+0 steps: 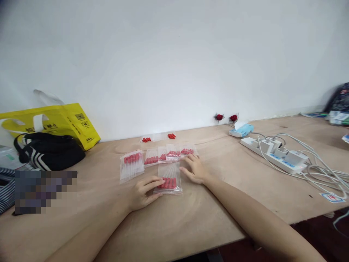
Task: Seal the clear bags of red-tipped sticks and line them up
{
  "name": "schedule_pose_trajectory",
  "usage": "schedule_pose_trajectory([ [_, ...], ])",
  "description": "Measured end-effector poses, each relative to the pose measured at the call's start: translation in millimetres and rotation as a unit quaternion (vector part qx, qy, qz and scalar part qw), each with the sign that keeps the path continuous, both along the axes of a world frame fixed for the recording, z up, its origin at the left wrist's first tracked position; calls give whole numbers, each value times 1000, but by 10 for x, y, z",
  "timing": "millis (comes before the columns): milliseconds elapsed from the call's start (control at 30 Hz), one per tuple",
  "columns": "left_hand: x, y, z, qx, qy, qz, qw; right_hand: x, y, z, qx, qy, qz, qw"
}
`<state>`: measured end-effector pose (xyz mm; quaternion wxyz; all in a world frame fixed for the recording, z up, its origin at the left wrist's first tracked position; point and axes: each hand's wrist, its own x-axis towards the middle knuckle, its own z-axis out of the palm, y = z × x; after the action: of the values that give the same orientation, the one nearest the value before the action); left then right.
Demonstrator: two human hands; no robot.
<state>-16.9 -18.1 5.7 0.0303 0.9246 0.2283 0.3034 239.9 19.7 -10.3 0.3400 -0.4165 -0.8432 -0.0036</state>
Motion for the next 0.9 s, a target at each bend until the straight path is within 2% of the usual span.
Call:
schedule_pose_trajectory([
  [67, -11, 1, -23, 30, -2, 9, 1000, 2, -234, 37, 14, -9, 70, 997],
  [133, -20, -1, -41, 57, 6, 18, 998, -16, -421, 53, 32, -35, 110, 993],
  [233, -27, -7, -57, 97, 13, 22, 995, -67, -550, 41, 83, -72, 115, 987],
  [367, -16, -17, -50, 150, 8, 18, 988, -120, -539, 4, 172, -107, 84, 976],
  [500, -11, -20, -32, 175, 13, 19, 984, -116, -519, 0, 242, -142, 86, 956],
  [700, -37, -4, -35, 232, 1, 6, 973, -75, -476, -13, 292, -154, 95, 939],
  [900, -2, 1, -22, 258, -26, -6, 966, -99, -440, -12, 308, -141, 60, 939],
])
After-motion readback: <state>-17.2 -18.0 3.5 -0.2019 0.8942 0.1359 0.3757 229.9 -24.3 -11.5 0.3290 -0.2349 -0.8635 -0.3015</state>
